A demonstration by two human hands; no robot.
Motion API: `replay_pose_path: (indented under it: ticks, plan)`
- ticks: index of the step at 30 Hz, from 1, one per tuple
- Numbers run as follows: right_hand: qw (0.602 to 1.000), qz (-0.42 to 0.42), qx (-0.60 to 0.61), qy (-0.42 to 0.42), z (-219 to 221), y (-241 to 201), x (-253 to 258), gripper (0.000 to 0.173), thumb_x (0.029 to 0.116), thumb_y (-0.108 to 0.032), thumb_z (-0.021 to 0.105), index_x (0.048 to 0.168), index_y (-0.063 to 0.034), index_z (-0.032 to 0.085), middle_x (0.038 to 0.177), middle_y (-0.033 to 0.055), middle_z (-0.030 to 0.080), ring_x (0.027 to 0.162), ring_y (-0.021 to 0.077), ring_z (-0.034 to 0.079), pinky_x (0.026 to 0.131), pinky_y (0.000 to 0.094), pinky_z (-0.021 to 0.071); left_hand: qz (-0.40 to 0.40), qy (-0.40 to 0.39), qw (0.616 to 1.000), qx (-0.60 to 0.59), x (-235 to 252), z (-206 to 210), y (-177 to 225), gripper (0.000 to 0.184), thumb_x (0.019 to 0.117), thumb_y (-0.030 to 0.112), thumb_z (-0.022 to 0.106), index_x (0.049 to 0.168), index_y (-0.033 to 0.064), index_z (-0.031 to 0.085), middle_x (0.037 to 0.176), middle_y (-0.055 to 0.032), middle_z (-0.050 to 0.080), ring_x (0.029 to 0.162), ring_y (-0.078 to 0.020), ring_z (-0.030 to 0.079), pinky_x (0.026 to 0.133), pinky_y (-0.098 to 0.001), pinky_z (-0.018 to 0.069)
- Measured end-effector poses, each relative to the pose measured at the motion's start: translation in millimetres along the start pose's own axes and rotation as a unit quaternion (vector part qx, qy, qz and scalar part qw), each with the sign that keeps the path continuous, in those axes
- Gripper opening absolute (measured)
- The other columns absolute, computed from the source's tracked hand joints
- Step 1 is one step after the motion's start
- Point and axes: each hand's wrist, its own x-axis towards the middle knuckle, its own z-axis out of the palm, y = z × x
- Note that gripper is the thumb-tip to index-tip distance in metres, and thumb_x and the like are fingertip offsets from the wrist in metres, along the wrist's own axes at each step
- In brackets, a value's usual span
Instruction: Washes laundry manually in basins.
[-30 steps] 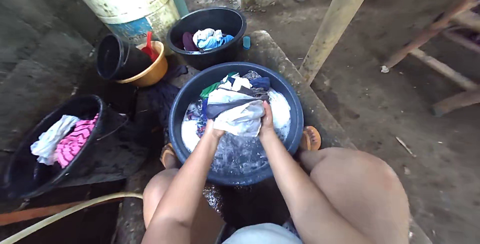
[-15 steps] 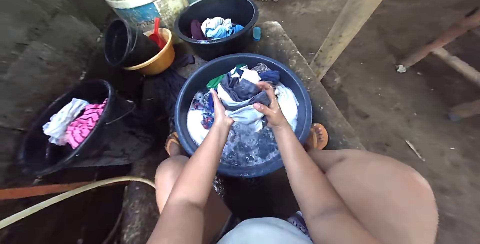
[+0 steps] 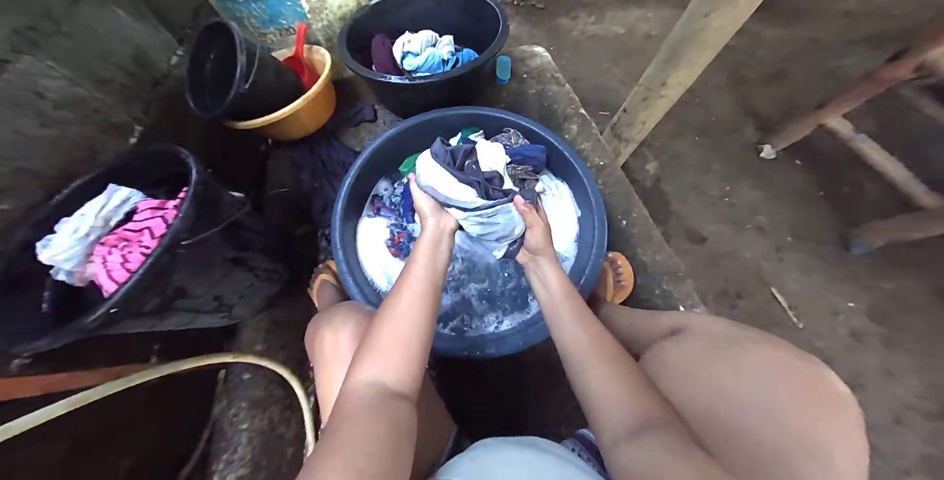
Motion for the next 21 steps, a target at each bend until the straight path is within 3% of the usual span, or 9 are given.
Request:
replay_pose_path:
  ticks: [2,4,7,9,12,14,16,18,21]
  plan:
    - [0.998,0.037,0.006,0.045,3,3,1,0.035,0.1059,-0.023,0.047,0.136,-0.0044,0.048,0.104,0.0107,0.067,0.092,0.0172,0.069,0.082,0.0394,0.0612,-0.005,0.016,1.000,0.019,-1,-3,-6,0.060,0.1080,0.059,0.021,0.139,0.0176,0.052,0.129,-0.0072,0.064,0.118,-0.0226,0.062,0.096,-0.0500,0.0536]
    - [0.994,0.091,0.008,0.061,6,2,4,0.036,0.1107,-0.028,0.039,0.135,-0.0038,0.050,0.107,0.0134,0.067,0.095,0.0202,0.068,0.083,0.0417,0.0599,-0.027,0.012,0.999,0.027,-6,-1,-8,0.058,0.1067,0.061,0.027,0.137,0.0190,0.053,0.128,-0.0072,0.064,0.117,-0.0236,0.063,0.094,-0.0511,0.0546]
    - [0.988,0.148,0.037,0.008,1,2,3,0.041,0.1114,-0.034,0.028,0.127,-0.0072,0.055,0.104,0.0114,0.070,0.094,0.0205,0.070,0.082,0.0420,0.0612,-0.037,-0.053,0.997,0.031,-12,-1,-7,0.058,0.1069,0.061,0.025,0.126,0.0182,0.059,0.114,-0.0047,0.070,0.105,-0.0189,0.068,0.087,-0.0438,0.0583]
    - [0.986,0.134,0.081,-0.058,-10,6,1,0.042,0.1079,-0.035,0.035,0.136,-0.0094,0.053,0.110,0.0115,0.070,0.100,0.0215,0.070,0.087,0.0431,0.0607,-0.042,-0.091,0.994,0.045,-13,-2,-4,0.064,0.1066,0.063,0.019,0.122,0.0181,0.062,0.106,-0.0031,0.071,0.099,-0.0160,0.069,0.084,-0.0400,0.0594]
    - [0.988,0.084,0.094,-0.088,-20,7,-1,0.048,0.0927,-0.035,0.063,0.131,-0.0071,0.056,0.106,0.0083,0.073,0.098,0.0172,0.072,0.088,0.0386,0.0618,-0.061,-0.105,0.991,0.052,-12,-2,0,0.070,0.1046,0.067,0.013,0.118,0.0189,0.061,0.102,-0.0026,0.071,0.097,-0.0153,0.069,0.084,-0.0399,0.0596]
    - [0.997,0.043,0.034,-0.056,-14,3,-2,0.030,0.0974,-0.030,0.051,0.114,-0.0066,0.060,0.093,0.0052,0.074,0.088,0.0138,0.073,0.081,0.0363,0.0627,-0.057,-0.079,0.994,0.043,-12,-5,0,0.070,0.1032,0.070,0.015,0.125,0.0215,0.060,0.111,-0.0018,0.071,0.103,-0.0160,0.069,0.087,-0.0407,0.0589]
    - [0.999,0.027,-0.019,-0.024,-2,2,-5,0.034,0.1071,-0.027,0.033,0.114,-0.0056,0.058,0.095,0.0060,0.071,0.090,0.0146,0.071,0.083,0.0382,0.0615,-0.051,-0.059,0.996,0.049,-19,-5,3,0.065,0.1043,0.068,0.019,0.129,0.0224,0.059,0.115,-0.0014,0.070,0.106,-0.0157,0.068,0.088,-0.0400,0.0579]
    - [0.998,0.052,-0.013,-0.025,5,7,-8,0.046,0.1119,-0.034,0.022,0.126,-0.0060,0.055,0.105,0.0086,0.070,0.098,0.0173,0.070,0.088,0.0409,0.0601,-0.058,-0.080,0.992,0.080,-33,0,10,0.056,0.1077,0.060,0.024,0.119,0.0196,0.061,0.103,-0.0006,0.070,0.095,-0.0126,0.068,0.081,-0.0353,0.0584]
    - [0.992,0.116,0.048,-0.030,5,16,-13,0.051,0.1115,-0.041,0.018,0.126,-0.0105,0.057,0.104,0.0078,0.071,0.097,0.0176,0.070,0.085,0.0403,0.0605,-0.098,-0.193,0.968,0.130,-44,6,17,0.057,0.1099,0.053,0.019,0.091,0.0178,0.060,0.074,0.0026,0.064,0.068,-0.0070,0.063,0.064,-0.0266,0.0562]
